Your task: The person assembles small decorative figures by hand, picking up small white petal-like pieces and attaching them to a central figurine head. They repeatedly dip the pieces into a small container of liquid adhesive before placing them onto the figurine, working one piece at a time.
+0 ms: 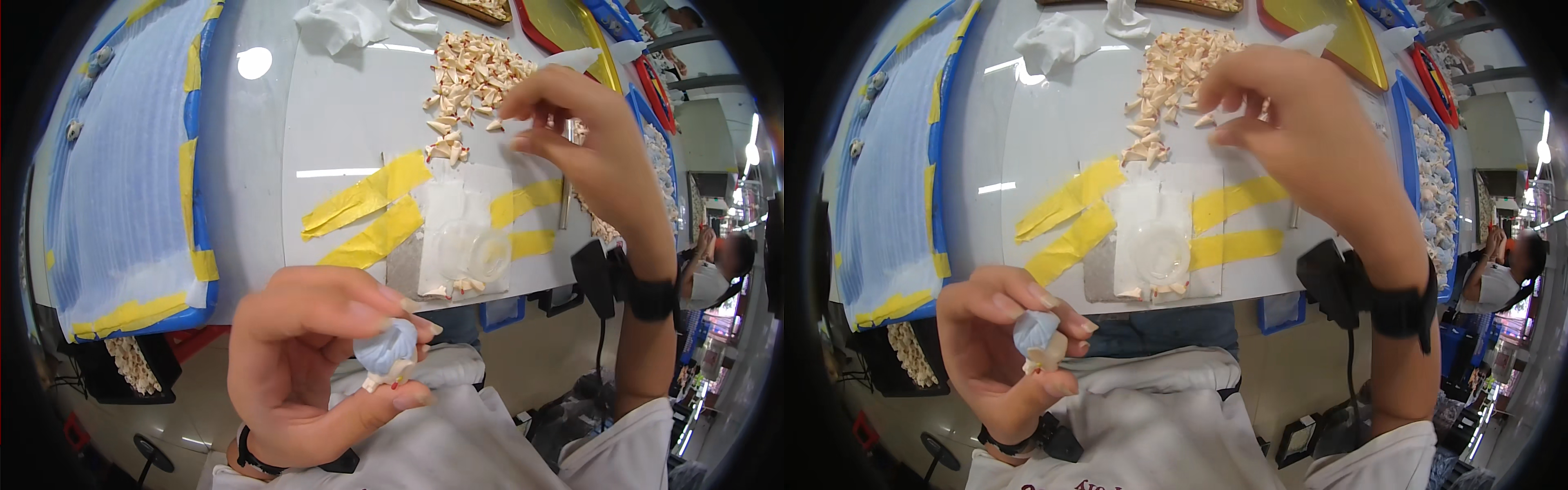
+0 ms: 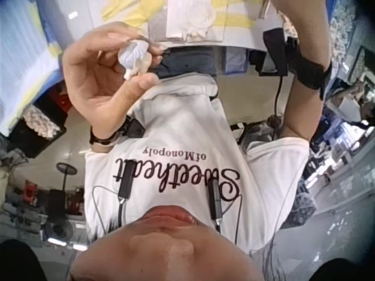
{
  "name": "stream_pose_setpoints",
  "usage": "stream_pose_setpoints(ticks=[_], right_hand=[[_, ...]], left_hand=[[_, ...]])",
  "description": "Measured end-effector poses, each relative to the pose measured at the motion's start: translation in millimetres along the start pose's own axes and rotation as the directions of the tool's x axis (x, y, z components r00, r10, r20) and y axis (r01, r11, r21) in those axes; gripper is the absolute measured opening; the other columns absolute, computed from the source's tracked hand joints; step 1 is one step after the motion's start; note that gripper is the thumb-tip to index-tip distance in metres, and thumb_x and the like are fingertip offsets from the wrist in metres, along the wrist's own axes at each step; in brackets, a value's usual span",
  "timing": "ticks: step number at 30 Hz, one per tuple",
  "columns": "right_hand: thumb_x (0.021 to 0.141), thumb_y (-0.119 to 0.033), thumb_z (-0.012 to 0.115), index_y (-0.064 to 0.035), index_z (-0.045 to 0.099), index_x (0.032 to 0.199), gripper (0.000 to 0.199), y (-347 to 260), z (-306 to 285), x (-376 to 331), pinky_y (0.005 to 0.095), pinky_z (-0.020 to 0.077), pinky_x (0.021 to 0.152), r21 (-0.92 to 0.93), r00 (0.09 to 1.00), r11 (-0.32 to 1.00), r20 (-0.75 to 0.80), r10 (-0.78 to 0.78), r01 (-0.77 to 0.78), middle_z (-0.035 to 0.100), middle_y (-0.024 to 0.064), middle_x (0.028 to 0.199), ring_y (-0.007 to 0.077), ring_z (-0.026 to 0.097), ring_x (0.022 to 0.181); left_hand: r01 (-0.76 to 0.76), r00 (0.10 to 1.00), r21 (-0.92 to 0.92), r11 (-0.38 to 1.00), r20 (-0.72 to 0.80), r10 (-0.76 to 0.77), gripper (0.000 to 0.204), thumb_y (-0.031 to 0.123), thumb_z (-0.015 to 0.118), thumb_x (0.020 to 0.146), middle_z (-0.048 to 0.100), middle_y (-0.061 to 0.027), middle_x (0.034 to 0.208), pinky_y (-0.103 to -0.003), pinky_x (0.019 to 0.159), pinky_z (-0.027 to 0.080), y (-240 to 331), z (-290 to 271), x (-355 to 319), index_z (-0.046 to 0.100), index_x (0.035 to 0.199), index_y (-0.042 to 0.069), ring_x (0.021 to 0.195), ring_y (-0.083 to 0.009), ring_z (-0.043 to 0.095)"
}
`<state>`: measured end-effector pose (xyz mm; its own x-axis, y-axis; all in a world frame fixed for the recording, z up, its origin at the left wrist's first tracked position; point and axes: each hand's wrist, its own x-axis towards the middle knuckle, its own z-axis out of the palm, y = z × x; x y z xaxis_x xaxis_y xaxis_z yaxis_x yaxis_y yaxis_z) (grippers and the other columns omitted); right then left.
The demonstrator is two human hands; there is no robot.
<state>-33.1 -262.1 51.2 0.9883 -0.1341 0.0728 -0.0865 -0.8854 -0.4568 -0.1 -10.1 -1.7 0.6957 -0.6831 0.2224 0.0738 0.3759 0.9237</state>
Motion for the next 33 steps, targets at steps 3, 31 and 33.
stream_pose_setpoints(ticks=[3, 31, 33], right_hand=[[0.066, 0.003, 0.060, 0.0007, 0.052, 0.076, 0.013, 6.6, 4.8, 10.0, 0.0277, 0.0385, 0.060, -0.137, 0.995, 0.991, 0.094, 0.017, -0.004, 0.053, 0.0058, 0.069, 0.0166, 0.048, 0.064], [0.076, 0.000, 0.056, 0.0042, 0.055, 0.085, 0.010, -37.9, -18.2, -53.1, 0.0228, 0.0428, 0.064, 0.328, 0.947, 0.933, -0.223, 0.231, -0.150, 0.054, 0.0069, 0.078, 0.0128, 0.054, 0.069], [0.077, 0.000, 0.057, 0.0044, 0.055, 0.086, 0.010, -51.4, -17.3, -67.6, 0.0239, 0.0438, 0.065, 0.416, 0.937, 0.891, -0.203, 0.286, -0.182, 0.055, 0.0095, 0.078, 0.0140, 0.054, 0.069]], left_hand=[[-0.081, 0.986, 0.189, 0.979, 0.157, 0.051, 0.046, 0.011, 0.076, 0.066, 0.046, -0.0135, 0.098, -0.025, 0.062, 0.051, -1.3, -11.6, 6.1, 0.047, 0.100, 0.002, 0.075, -0.0216, 0.059], [0.121, 0.989, -0.114, 0.986, -0.068, -0.129, 0.047, 0.007, 0.071, 0.067, 0.047, -0.0134, 0.098, -0.024, 0.064, 0.049, 6.6, -1.3, -7.9, 0.042, 0.104, 0.001, 0.081, -0.0217, 0.057], [0.096, 0.994, -0.192, 0.977, -0.031, -0.104, 0.049, 0.004, 0.070, 0.067, 0.047, -0.0139, 0.098, -0.026, 0.065, 0.049, 1.6, -2.9, -8.1, 0.040, 0.106, 0.001, 0.083, -0.0228, 0.057]])
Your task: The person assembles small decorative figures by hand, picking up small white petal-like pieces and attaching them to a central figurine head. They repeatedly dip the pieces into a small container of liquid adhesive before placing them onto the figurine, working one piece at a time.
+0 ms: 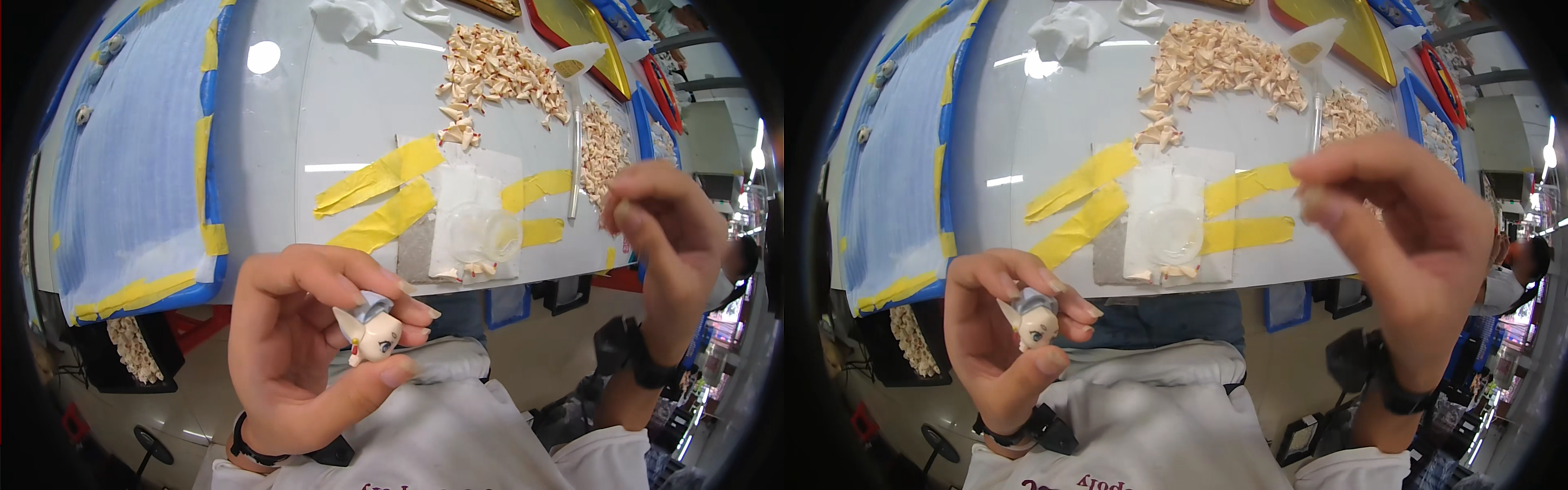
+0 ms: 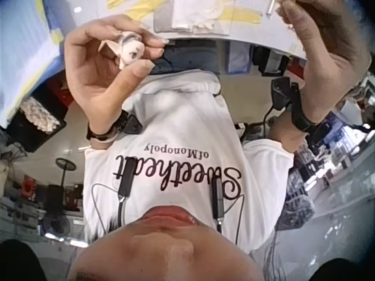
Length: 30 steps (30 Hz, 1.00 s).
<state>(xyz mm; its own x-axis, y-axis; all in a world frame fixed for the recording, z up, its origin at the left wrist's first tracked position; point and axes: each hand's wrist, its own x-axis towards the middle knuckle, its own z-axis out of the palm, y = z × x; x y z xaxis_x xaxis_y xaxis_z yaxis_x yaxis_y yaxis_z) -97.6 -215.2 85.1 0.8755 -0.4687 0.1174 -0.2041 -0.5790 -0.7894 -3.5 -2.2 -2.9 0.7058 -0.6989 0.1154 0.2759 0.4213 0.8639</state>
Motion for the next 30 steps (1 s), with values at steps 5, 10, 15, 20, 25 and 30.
stream_pose_setpoints(ticks=[5, 10, 15, 20, 25, 30], right_hand=[[0.071, 0.007, 0.059, 0.0028, 0.055, 0.081, 0.012, 8.2, 11.8, -15.8, 0.0251, 0.0434, 0.063, 0.073, 0.997, 0.995, -0.041, -0.061, 0.064, 0.055, 0.0107, 0.078, 0.0153, 0.053, 0.070], [0.065, 0.012, 0.061, 0.0022, 0.056, 0.079, 0.018, 11.7, 27.9, -10.7, 0.0256, 0.0414, 0.072, 0.018, 0.988, 0.988, -0.012, -0.154, 0.155, 0.055, 0.0096, 0.080, 0.0169, 0.053, 0.077], [0.060, 0.012, 0.063, 0.0012, 0.059, 0.075, 0.019, 11.1, 44.0, -13.8, 0.0263, 0.0414, 0.067, -0.196, 0.971, 0.953, -0.013, -0.239, 0.232, 0.056, 0.0101, 0.079, 0.0175, 0.053, 0.075], [0.056, 0.013, 0.063, 0.0012, 0.060, 0.072, 0.020, 6.7, 45.7, -14.6, 0.0272, 0.0415, 0.064, -0.358, 0.947, 0.885, -0.011, -0.322, 0.297, 0.056, 0.0098, 0.076, 0.0183, 0.052, 0.071], [0.060, 0.010, 0.065, 0.0014, 0.058, 0.075, 0.018, 9.5, 45.4, -15.8, 0.0260, 0.0406, 0.063, -0.282, 0.939, 0.905, -0.037, -0.341, 0.317, 0.055, 0.0098, 0.078, 0.0168, 0.051, 0.073], [0.071, -0.003, 0.067, -0.0018, 0.055, 0.080, 0.015, -0.2, 56.9, -33.2, 0.0214, 0.0385, 0.063, 0.217, 0.967, 0.943, -0.062, -0.246, 0.253, 0.050, 0.0099, 0.081, 0.0126, 0.048, 0.071]], left_hand=[[-0.201, 0.965, 0.319, 0.926, 0.226, 0.131, 0.044, -0.002, 0.067, 0.067, 0.048, -0.0163, 0.098, -0.030, 0.070, 0.049, -1.4, -9.6, 11.0, 0.042, 0.102, 0.004, 0.086, -0.0242, 0.056], [-0.189, 0.953, 0.277, 0.942, 0.285, 0.107, 0.039, 0.003, 0.071, 0.067, 0.049, -0.0172, 0.099, -0.032, 0.071, 0.049, -2.8, -14.3, 5.7, 0.048, 0.097, 0.008, 0.084, -0.0238, 0.057], [-0.282, 0.910, 0.280, 0.918, 0.380, 0.163, 0.035, 0.006, 0.074, 0.068, 0.047, -0.0168, 0.104, -0.032, 0.072, 0.050, -9.0, -20.6, 8.9, 0.051, 0.094, 0.008, 0.084, -0.0252, 0.058], [0.022, 0.984, 0.134, 0.991, 0.174, -0.046, 0.037, 0.009, 0.074, 0.069, 0.046, -0.0174, 0.106, -0.030, 0.074, 0.052, -1.7, -5.9, 5.8, 0.049, 0.097, 0.003, 0.086, -0.0283, 0.060], [0.159, 0.986, -0.044, 0.986, 0.049, -0.157, 0.042, 0.017, 0.074, 0.071, 0.048, -0.0178, 0.103, -0.032, 0.068, 0.053, 1.9, 7.8, 3.0, 0.048, 0.098, -0.001, 0.077, -0.0288, 0.062], [0.037, 0.999, 0.017, 0.999, -0.030, -0.037, 0.046, 0.024, 0.075, 0.070, 0.053, -0.0146, 0.093, -0.030, 0.063, 0.050, -8.5, 16.7, 1.2, 0.049, 0.099, -0.001, 0.075, -0.0233, 0.060]])
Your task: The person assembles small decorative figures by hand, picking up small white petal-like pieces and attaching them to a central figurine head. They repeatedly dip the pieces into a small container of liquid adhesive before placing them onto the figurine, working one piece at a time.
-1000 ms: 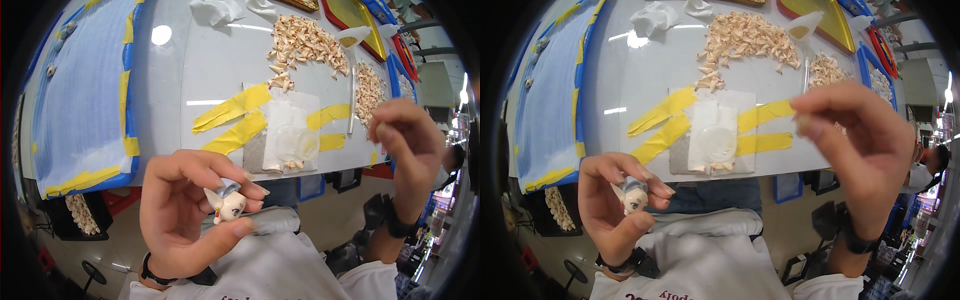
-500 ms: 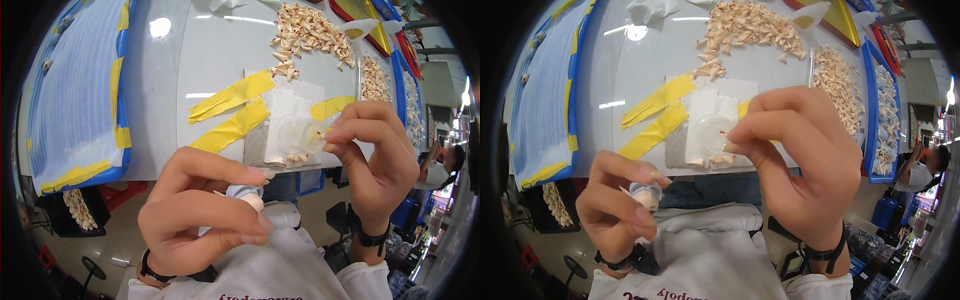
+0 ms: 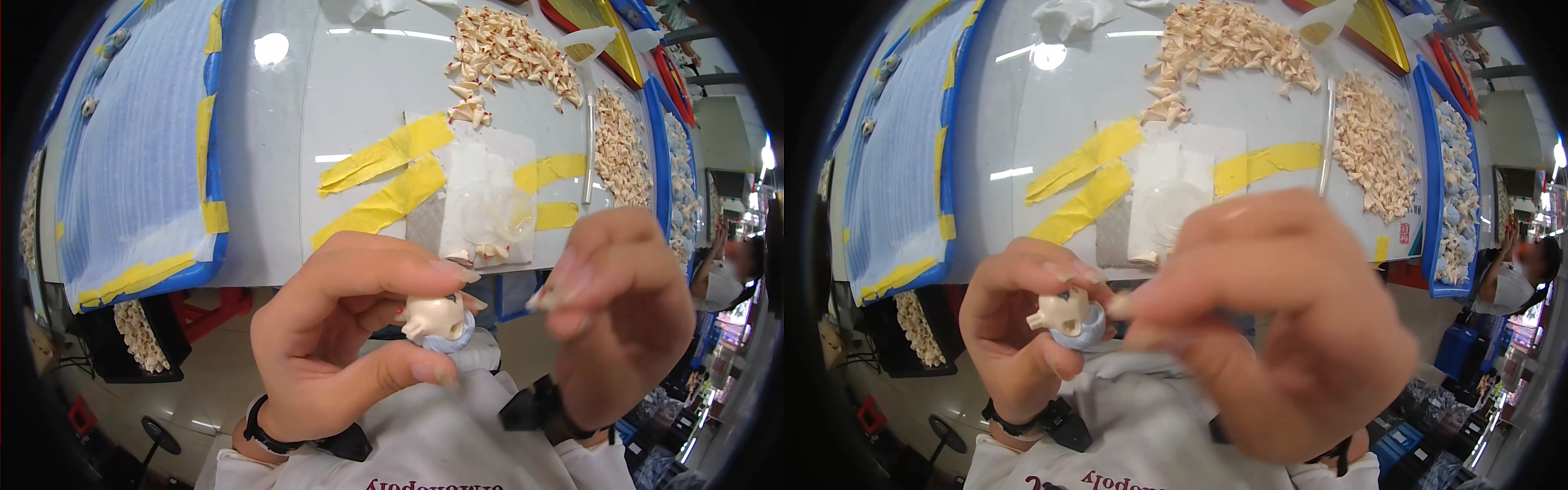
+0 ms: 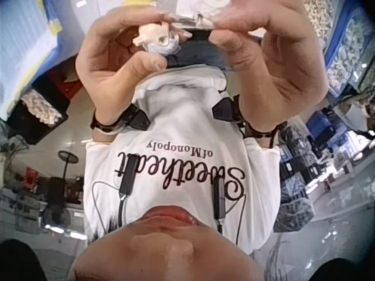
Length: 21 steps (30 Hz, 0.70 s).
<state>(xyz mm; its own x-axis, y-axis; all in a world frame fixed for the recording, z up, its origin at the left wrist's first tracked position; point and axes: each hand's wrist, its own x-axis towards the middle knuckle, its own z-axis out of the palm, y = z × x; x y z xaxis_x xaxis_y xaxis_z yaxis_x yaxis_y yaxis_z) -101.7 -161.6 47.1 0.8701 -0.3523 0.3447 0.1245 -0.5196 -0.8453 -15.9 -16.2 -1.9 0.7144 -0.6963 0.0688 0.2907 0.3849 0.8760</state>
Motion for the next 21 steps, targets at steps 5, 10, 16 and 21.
stream_pose_setpoints(ticks=[5, 10, 16, 21], right_hand=[[0.069, -0.001, 0.067, -0.0054, 0.057, 0.081, 0.017, -5.4, 20.7, -8.8, 0.0219, 0.0393, 0.059, 0.006, 0.999, 1.000, -0.041, -0.012, 0.012, 0.053, 0.0092, 0.079, 0.0128, 0.049, 0.068], [0.063, 0.005, 0.068, -0.0082, 0.059, 0.078, 0.022, -10.6, 22.0, -9.0, 0.0249, 0.0398, 0.058, -0.193, 0.996, 0.977, -0.019, -0.091, 0.086, 0.056, 0.0060, 0.074, 0.0155, 0.052, 0.065], [0.065, -0.003, 0.073, -0.0049, 0.059, 0.088, 0.027, -7.7, 6.9, -7.4, 0.0258, 0.0417, 0.062, -0.153, 0.987, 0.985, 0.147, -0.059, 0.082, 0.056, 0.0104, 0.084, 0.0165, 0.053, 0.068], [0.069, -0.009, 0.075, 0.0050, 0.045, 0.109, 0.051, -16.4, 3.2, -16.6, 0.0309, 0.0472, 0.078, 0.299, 0.923, 0.877, 0.205, 0.327, -0.377, 0.056, 0.0134, 0.097, 0.0186, 0.058, 0.087]], left_hand=[[0.036, 0.999, 0.070, 0.997, -0.012, -0.035, 0.051, 0.028, 0.079, 0.065, 0.055, -0.0115, 0.090, -0.025, 0.065, 0.046, 6.7, -1.6, -1.2, 0.051, 0.097, -0.001, 0.073, -0.0155, 0.056], [-0.030, 1.000, 0.148, 0.989, 0.006, 0.029, 0.050, 0.027, 0.080, 0.064, 0.054, -0.0088, 0.086, -0.023, 0.065, 0.045, -2.2, -12.9, -10.2, 0.053, 0.095, -0.002, 0.072, -0.0124, 0.054], [0.022, 0.997, 0.244, 0.970, -0.073, -0.004, 0.046, 0.026, 0.079, 0.065, 0.053, -0.0092, 0.086, -0.024, 0.064, 0.044, 2.9, -8.5, -12.6, 0.055, 0.094, -0.001, 0.073, -0.0148, 0.054], [-0.514, 0.853, 0.621, 0.592, 0.298, 0.428, 0.038, -0.003, 0.075, 0.058, 0.058, -0.0089, 0.084, -0.026, 0.058, 0.047, 4.8, 7.4, 3.9, 0.061, 0.093, 0.004, 0.076, -0.0217, 0.056]])
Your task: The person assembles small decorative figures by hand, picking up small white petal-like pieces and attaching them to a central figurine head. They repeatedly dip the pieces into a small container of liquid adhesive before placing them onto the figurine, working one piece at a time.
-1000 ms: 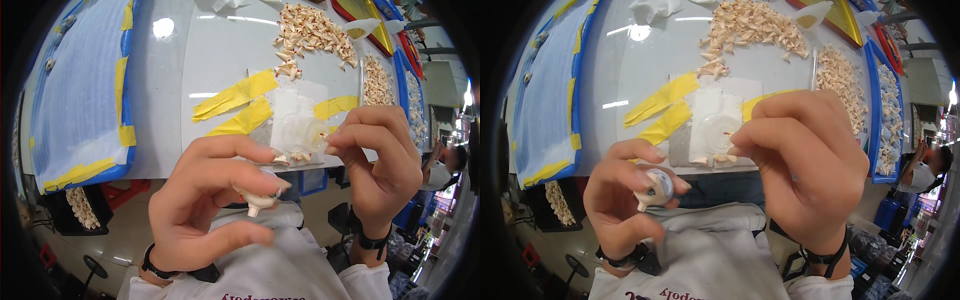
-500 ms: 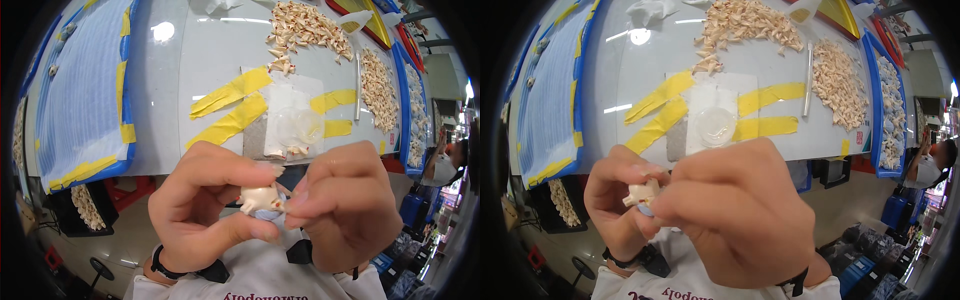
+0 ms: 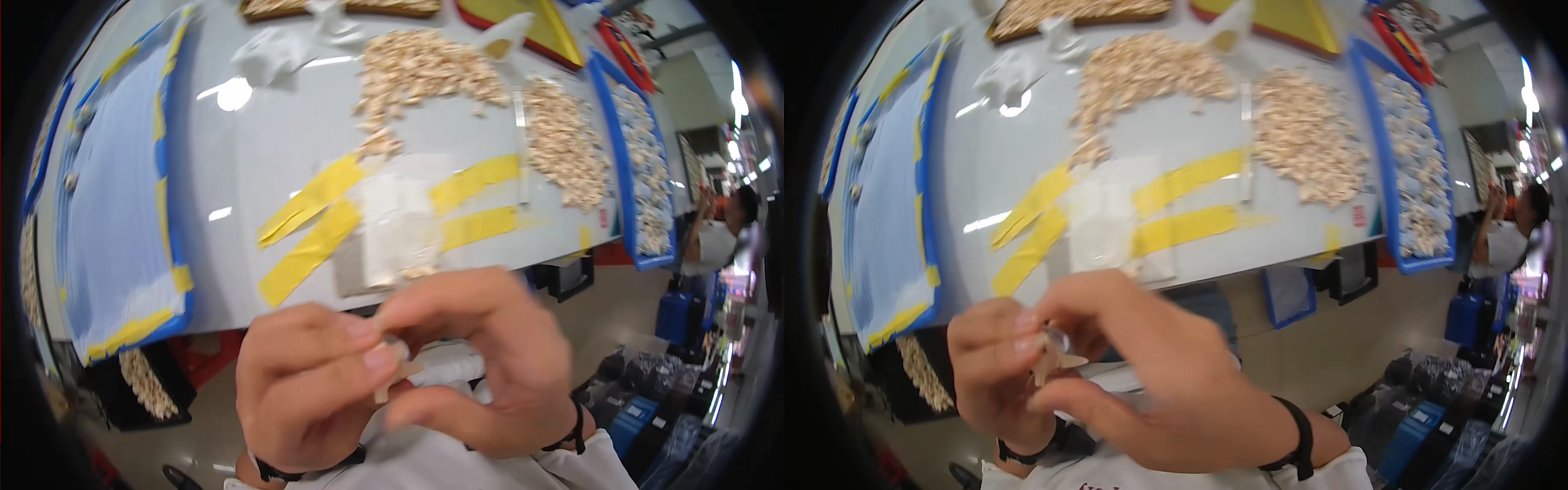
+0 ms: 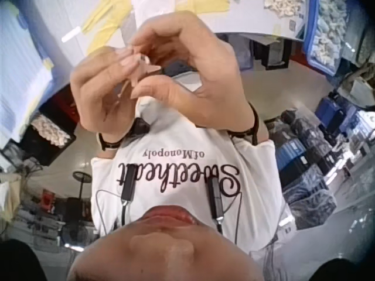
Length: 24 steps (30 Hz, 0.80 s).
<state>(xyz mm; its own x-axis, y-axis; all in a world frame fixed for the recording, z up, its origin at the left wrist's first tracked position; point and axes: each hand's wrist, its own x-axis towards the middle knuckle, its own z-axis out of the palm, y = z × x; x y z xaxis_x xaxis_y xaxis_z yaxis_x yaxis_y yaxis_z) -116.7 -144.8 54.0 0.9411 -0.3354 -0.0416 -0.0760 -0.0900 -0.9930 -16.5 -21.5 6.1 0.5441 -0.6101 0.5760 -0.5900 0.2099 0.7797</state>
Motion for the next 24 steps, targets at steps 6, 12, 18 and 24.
stream_pose_setpoints(ticks=[6, 12, 18, 24], right_hand=[[0.077, -0.003, 0.057, -0.0005, 0.057, 0.103, 0.026, -19.8, -97.0, -13.6, 0.0207, 0.0430, 0.061, -0.358, 0.868, 0.927, -0.488, -0.085, -0.111, 0.057, 0.0038, 0.082, 0.0092, 0.053, 0.067], [0.075, -0.005, 0.052, -0.0032, 0.057, 0.099, 0.024, 10.3, -251.2, -39.6, 0.0262, 0.0433, 0.067, -0.787, 0.827, 0.453, -0.537, -0.168, -0.419, 0.057, 0.0066, 0.094, 0.0137, 0.053, 0.074], [0.071, -0.005, 0.054, -0.0053, 0.056, 0.102, 0.031, -4.8, -250.7, -37.4, 0.0291, 0.0432, 0.072, -0.843, 0.832, 0.224, -0.528, -0.169, -0.489, 0.055, 0.0098, 0.098, 0.0215, 0.054, 0.082], [0.070, -0.007, 0.059, -0.0048, 0.057, 0.096, 0.026, -9.2, -196.5, 7.5, 0.0330, 0.0434, 0.074, -0.900, 0.952, 0.370, -0.287, -0.105, -0.230, 0.056, 0.0097, 0.095, 0.0238, 0.054, 0.085]], left_hand=[[0.070, 0.996, 0.304, 0.950, 0.031, -0.083, 0.044, 0.023, 0.072, 0.072, 0.051, -0.0177, 0.099, -0.035, 0.074, 0.043, 20.8, -10.3, -3.4, 0.048, 0.103, 0.003, 0.088, -0.0271, 0.050], [0.047, 0.992, 0.369, 0.928, 0.088, -0.085, 0.031, 0.017, 0.063, 0.081, 0.050, -0.0175, 0.100, -0.033, 0.072, 0.043, 17.5, -42.5, 5.3, 0.049, 0.102, 0.001, 0.088, -0.0262, 0.049], [0.060, 0.994, 0.489, 0.870, 0.049, -0.096, 0.030, 0.012, 0.058, 0.082, 0.046, -0.0185, 0.109, -0.032, 0.076, 0.042, 11.1, -101.3, 1.4, 0.048, 0.108, -0.001, 0.095, -0.0241, 0.047], [0.044, 0.957, 0.753, 0.657, 0.156, -0.243, 0.021, 0.012, 0.051, 0.084, 0.047, -0.0155, 0.113, -0.033, 0.086, 0.036, 13.0, -149.0, 31.8, 0.053, 0.101, 0.000, 0.098, -0.0213, 0.047]])
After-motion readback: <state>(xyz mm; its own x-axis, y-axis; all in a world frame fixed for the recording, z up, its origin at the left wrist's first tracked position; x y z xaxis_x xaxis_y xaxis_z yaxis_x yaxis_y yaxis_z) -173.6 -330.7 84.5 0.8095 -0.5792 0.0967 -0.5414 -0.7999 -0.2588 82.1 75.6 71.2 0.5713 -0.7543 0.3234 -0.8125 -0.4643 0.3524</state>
